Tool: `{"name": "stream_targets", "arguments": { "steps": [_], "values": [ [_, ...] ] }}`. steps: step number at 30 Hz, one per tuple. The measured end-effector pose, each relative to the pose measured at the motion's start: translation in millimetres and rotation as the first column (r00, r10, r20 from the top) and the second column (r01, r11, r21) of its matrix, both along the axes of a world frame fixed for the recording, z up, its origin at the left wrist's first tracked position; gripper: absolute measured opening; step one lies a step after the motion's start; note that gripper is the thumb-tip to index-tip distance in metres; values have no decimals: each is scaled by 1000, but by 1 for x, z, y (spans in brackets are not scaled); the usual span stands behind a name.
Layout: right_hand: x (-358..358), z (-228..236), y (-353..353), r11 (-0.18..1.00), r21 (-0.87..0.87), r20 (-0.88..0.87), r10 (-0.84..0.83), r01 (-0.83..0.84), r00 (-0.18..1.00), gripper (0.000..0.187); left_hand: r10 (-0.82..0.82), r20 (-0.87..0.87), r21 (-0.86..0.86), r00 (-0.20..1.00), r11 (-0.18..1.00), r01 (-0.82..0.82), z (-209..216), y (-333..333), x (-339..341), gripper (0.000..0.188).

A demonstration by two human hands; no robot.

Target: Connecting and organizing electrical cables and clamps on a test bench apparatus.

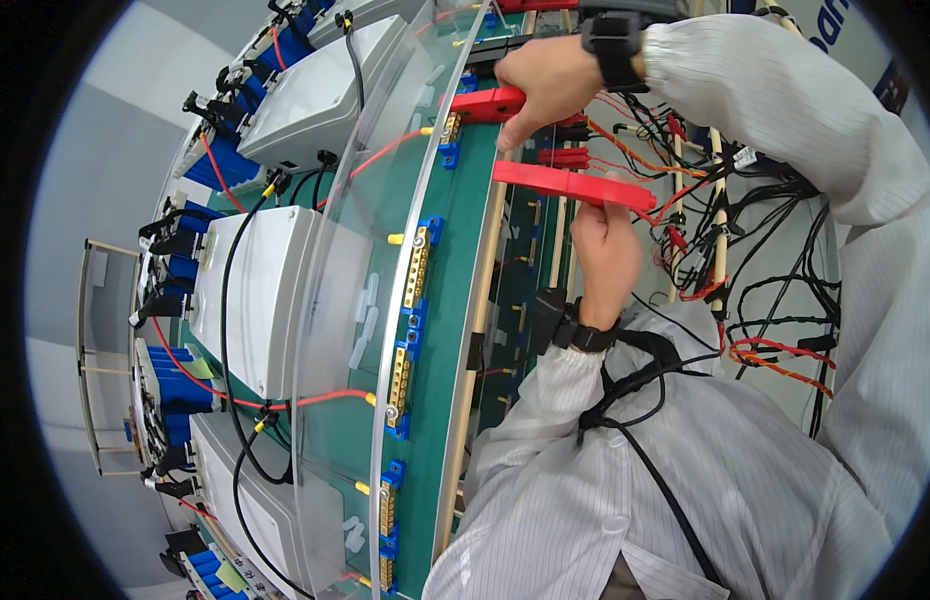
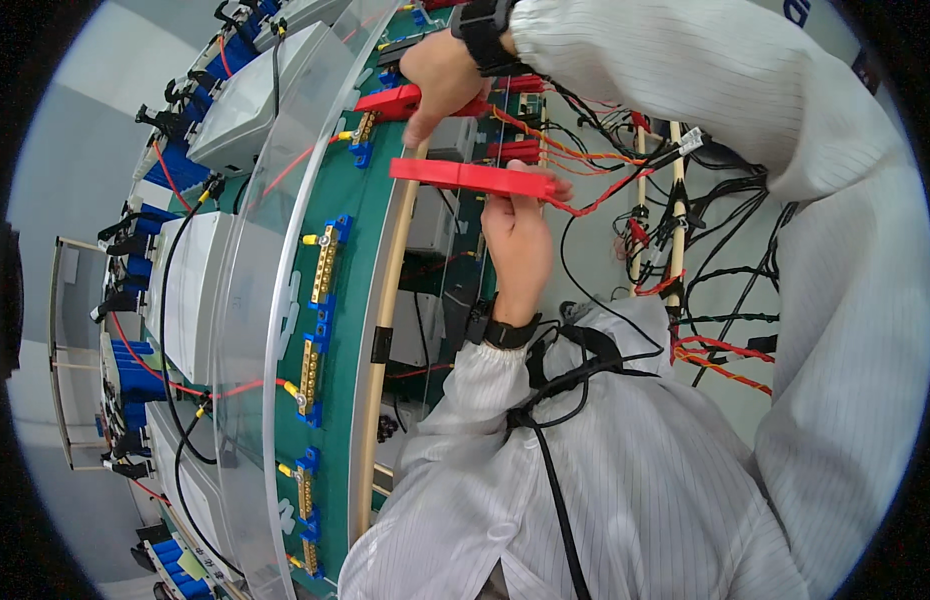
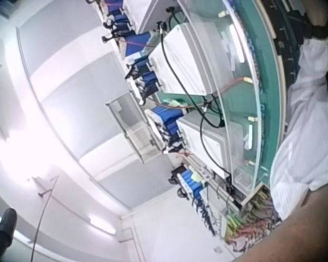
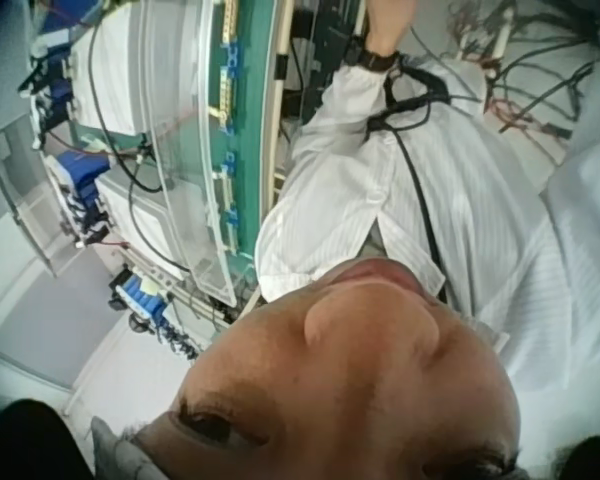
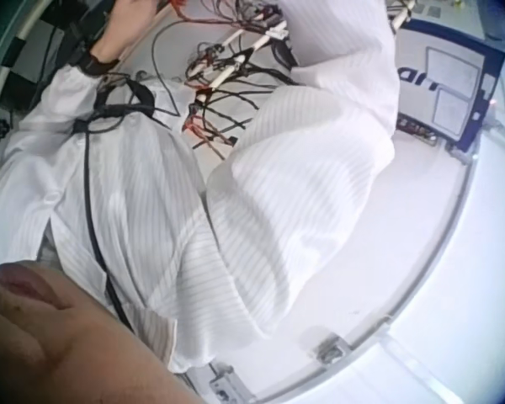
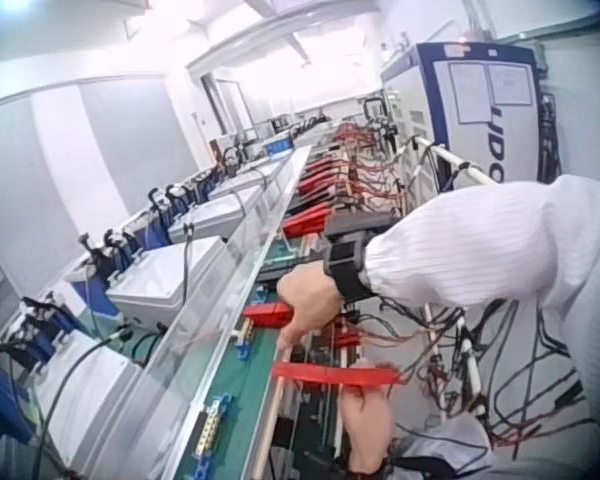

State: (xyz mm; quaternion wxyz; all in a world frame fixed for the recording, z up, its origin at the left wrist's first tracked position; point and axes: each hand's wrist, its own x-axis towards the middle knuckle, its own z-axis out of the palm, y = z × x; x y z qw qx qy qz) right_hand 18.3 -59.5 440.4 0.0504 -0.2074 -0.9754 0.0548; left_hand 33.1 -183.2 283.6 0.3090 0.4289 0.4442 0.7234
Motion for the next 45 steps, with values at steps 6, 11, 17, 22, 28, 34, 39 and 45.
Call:
{"name": "stream_targets", "arguments": {
  "steps": [6,11,17,22,28,34,39,45],
  "values": [
    [81,45,-32,974,-221,240,-3,57,971,62,179,-271,-66,946,977,-204,23,3,-10,40],
    [106,-5,-24,673,-731,107,-54,115,993,84,203,-234,-11,951,977,-211,34,16,-16,54],
    [97,-16,-19,547,-827,70,-120,125,990,75,97,-207,-169,974,977,-133,47,19,-28,58],
    [105,-26,-23,260,-957,52,-286,130,957,74,94,-290,-173,952,974,-149,49,19,-28,59],
    [101,-25,-20,206,-956,119,-377,208,918,69,30,-303,-216,953,971,-99,48,17,-30,60],
    [100,-22,-36,243,-960,5,-485,140,875,62,-127,64,-132,990,982,134,49,17,-29,55],
    [98,-17,-30,280,-947,15,-446,156,895,59,-61,237,-151,970,984,99,61,31,-31,51],
    [92,-15,-28,274,-959,-48,-407,71,912,55,-28,259,-92,966,994,53,62,38,-32,47]
  ]
}}
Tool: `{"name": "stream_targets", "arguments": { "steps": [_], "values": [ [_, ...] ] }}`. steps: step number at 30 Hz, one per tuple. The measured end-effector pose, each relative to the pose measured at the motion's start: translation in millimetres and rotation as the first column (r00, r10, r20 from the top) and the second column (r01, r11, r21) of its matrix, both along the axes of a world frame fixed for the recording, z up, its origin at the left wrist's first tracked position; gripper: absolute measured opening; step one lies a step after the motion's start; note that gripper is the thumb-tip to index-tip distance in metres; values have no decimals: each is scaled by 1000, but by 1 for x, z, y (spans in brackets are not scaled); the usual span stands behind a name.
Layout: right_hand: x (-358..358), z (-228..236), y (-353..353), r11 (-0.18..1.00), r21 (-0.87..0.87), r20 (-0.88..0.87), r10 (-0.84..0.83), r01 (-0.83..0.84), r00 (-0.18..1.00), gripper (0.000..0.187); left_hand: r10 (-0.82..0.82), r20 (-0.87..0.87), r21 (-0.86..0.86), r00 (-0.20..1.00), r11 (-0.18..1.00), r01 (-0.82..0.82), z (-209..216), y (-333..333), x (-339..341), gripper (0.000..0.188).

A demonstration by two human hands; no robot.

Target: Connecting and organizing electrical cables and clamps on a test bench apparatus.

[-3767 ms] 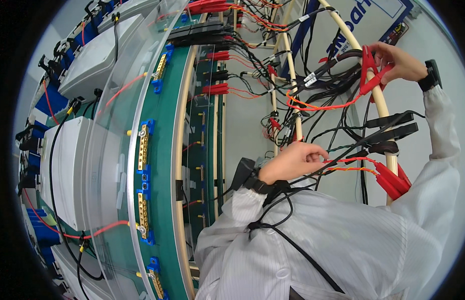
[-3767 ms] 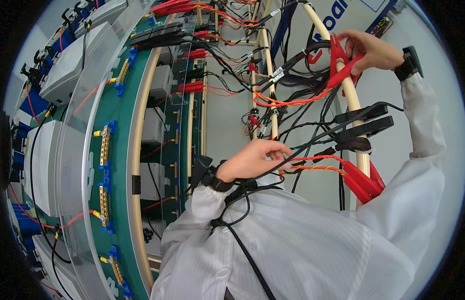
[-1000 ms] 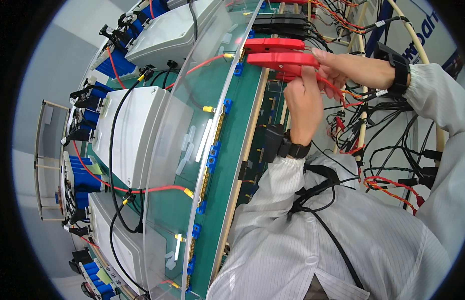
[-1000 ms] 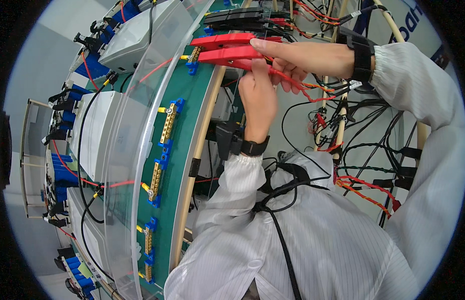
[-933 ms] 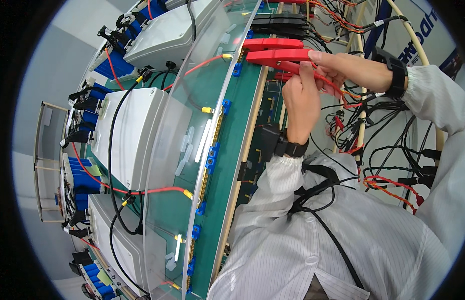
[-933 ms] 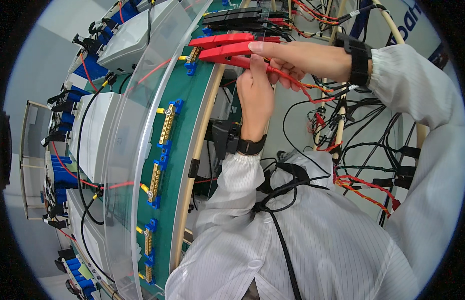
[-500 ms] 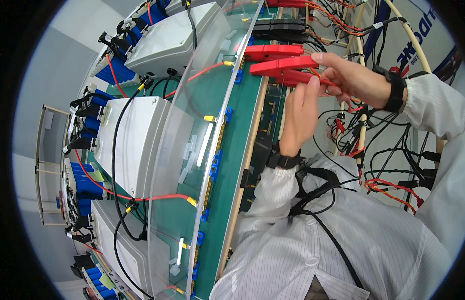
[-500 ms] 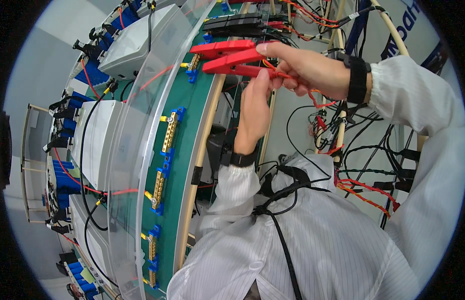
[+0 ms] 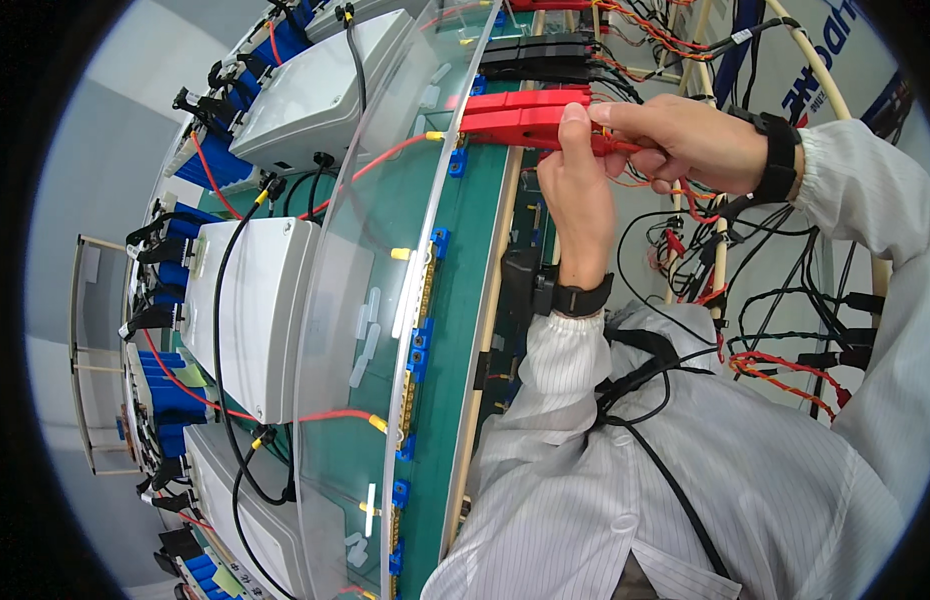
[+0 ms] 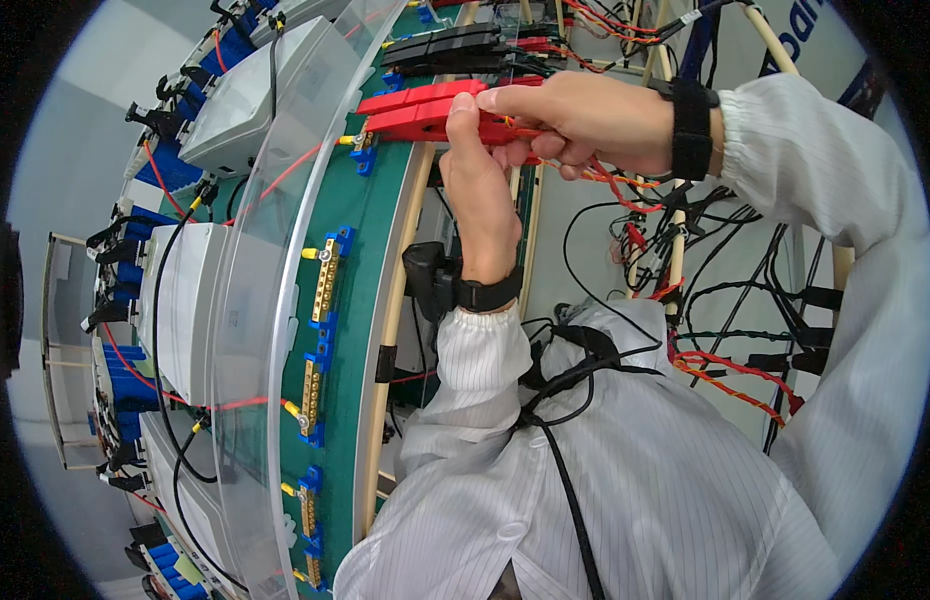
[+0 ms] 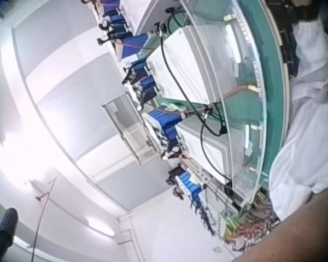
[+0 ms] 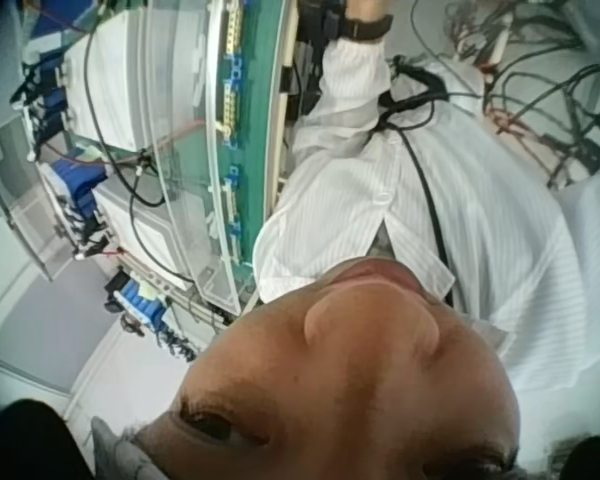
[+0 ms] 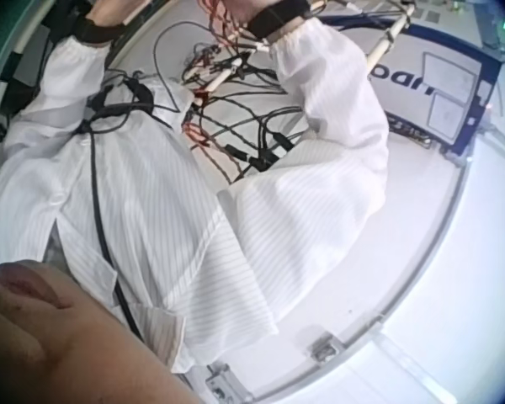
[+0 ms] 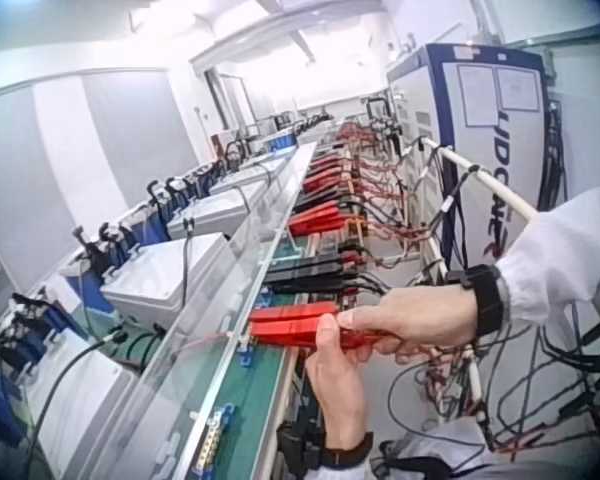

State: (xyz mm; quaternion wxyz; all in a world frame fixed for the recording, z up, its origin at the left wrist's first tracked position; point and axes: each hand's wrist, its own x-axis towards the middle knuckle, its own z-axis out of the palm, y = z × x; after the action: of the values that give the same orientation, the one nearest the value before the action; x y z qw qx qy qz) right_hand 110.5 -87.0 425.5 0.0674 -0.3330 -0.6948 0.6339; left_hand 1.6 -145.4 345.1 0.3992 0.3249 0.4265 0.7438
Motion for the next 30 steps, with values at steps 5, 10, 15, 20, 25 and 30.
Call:
{"name": "stream_targets", "arguments": {
  "steps": [5,10,15,20,25,30],
  "values": [
    [-6,1,3,999,-36,39,30,-29,999,50,110,37,24,993,994,-111,3,0,2,52],
    [-16,0,3,998,-39,8,42,-42,999,49,140,70,47,988,989,-143,2,2,-2,52],
    [-15,8,4,983,152,89,86,-99,992,55,168,81,113,982,978,-177,2,4,1,57],
    [-13,70,-8,665,487,481,336,-566,810,43,107,-155,35,982,994,-103,-52,-25,15,50],
    [-44,8,-69,550,202,384,717,-811,582,29,389,-741,110,548,875,-472,-203,-21,82,26],
    [-106,-100,-97,656,44,178,737,-754,652,25,-120,-955,-61,272,974,217,-273,-46,52,37]
  ]
}}
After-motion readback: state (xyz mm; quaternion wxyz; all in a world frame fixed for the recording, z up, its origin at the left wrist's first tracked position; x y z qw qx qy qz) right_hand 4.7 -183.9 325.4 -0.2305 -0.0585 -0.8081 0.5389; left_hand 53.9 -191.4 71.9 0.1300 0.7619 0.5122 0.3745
